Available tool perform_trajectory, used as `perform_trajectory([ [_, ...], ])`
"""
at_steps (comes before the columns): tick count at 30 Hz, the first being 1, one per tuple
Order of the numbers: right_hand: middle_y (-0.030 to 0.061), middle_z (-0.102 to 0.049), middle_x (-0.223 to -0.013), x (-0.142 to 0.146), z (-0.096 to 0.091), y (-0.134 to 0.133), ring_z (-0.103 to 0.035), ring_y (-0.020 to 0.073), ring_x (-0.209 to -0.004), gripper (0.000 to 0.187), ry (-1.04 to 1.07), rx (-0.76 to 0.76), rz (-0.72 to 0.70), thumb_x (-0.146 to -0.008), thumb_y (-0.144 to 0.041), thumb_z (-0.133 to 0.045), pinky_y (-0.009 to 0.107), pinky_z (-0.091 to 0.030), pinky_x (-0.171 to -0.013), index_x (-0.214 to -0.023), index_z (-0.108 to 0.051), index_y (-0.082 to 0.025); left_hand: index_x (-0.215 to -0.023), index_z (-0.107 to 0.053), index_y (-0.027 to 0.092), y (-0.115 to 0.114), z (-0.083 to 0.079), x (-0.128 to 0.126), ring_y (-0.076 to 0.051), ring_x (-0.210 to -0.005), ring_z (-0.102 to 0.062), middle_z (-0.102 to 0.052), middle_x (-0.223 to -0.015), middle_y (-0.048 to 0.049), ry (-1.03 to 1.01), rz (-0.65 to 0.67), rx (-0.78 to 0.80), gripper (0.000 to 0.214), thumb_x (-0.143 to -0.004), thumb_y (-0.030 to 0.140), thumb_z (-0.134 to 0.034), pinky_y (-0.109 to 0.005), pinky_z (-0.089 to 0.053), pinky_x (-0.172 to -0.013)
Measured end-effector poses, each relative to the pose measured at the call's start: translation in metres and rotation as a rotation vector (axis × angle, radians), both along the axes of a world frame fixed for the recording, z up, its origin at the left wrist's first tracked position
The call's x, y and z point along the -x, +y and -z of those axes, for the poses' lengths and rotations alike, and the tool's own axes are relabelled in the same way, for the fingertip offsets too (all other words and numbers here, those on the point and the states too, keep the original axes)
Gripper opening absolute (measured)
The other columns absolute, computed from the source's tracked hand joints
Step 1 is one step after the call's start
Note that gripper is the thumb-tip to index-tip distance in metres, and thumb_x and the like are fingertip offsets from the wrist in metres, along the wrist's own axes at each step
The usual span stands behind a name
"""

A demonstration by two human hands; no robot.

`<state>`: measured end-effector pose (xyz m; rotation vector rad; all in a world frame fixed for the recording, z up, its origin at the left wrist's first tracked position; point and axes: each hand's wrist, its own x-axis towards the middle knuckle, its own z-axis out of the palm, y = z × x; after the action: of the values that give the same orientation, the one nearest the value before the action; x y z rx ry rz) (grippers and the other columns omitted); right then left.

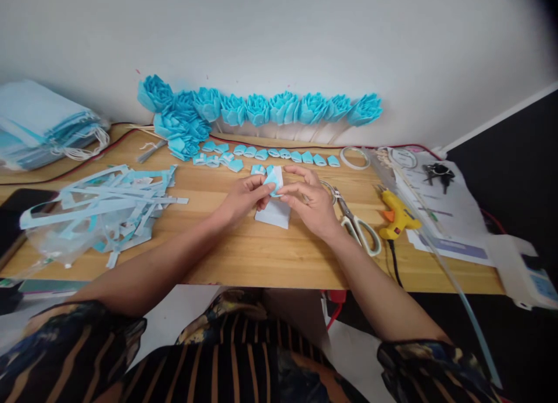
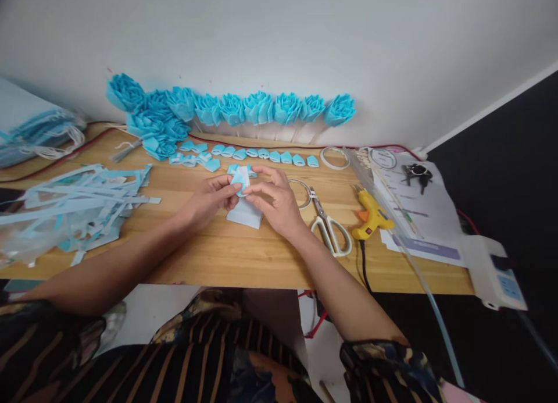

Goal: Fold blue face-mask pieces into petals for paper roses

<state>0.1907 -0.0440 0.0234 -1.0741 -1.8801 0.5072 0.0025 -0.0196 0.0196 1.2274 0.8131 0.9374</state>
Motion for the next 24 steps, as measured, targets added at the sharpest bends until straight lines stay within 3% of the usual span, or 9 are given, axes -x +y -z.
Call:
perform_trajectory([
  [4,0.0055,-0.066,-0.122,0.0006,0.0028,0.0022,-0.060,0.0231,-0.119,0.007,0.126,0.109,-0.015,-0.087,-0.029,-0.067,0.044,-0.044,-0.105,-0.086,-0.073,-0.025,-0.064,-0.050,0.017,-0.0004,-0.0018,-0.0003,-0.006,-0.048,-0.046,-0.052,-0.053,0.0040,0.081,-0.013,-0.094,0.041,-0.078,0.049,-0.070,-0.021,-0.038,-0.050],
  [8,0.0036,-0.071,-0.104,0.0033,0.0050,0.0027,-0.067,0.0178,-0.094,0.013,0.282,0.270,-0.043,-0.085,-0.034,-0.069,0.033,-0.053,-0.085,-0.081,-0.068,-0.022,-0.064,-0.049,0.017,-0.0005,-0.0022,0.0000,-0.007,-0.049,-0.046,-0.051,-0.053,0.0042,0.129,0.006,-0.145,0.040,-0.080,0.049,-0.068,-0.021,-0.037,-0.050],
  [13,-0.0005,-0.067,-0.078,0.0055,0.0036,0.0017,-0.060,0.0126,-0.070,0.018,0.315,0.328,0.024,-0.080,-0.036,-0.071,0.026,-0.049,-0.066,-0.076,-0.063,-0.020,-0.064,-0.048,0.017,-0.0008,-0.0019,-0.0003,-0.007,-0.049,-0.046,-0.050,-0.053,0.0042,0.142,0.015,-0.153,0.040,-0.080,0.049,-0.067,-0.021,-0.037,-0.050],
  [20,-0.0018,-0.064,-0.073,0.0054,0.0045,0.0024,-0.056,0.0112,-0.066,0.020,0.361,0.373,0.009,-0.078,-0.037,-0.072,0.025,-0.046,-0.062,-0.079,-0.062,-0.020,-0.062,-0.047,0.018,-0.0013,-0.0038,-0.0011,-0.007,-0.049,-0.045,-0.049,-0.052,0.0043,0.144,0.030,-0.157,0.045,-0.078,0.053,-0.069,-0.021,-0.037,-0.049],
  [24,-0.0018,-0.068,-0.079,0.0045,0.0058,0.0042,-0.061,0.0126,-0.073,0.034,0.449,0.471,-0.051,-0.076,-0.036,-0.075,0.027,-0.049,-0.069,-0.104,-0.063,-0.022,-0.063,-0.048,0.018,-0.0011,-0.0028,-0.0010,-0.007,-0.049,-0.045,-0.050,-0.053,0.0043,0.143,0.036,-0.154,0.043,-0.078,0.052,-0.069,-0.020,-0.037,-0.049],
])
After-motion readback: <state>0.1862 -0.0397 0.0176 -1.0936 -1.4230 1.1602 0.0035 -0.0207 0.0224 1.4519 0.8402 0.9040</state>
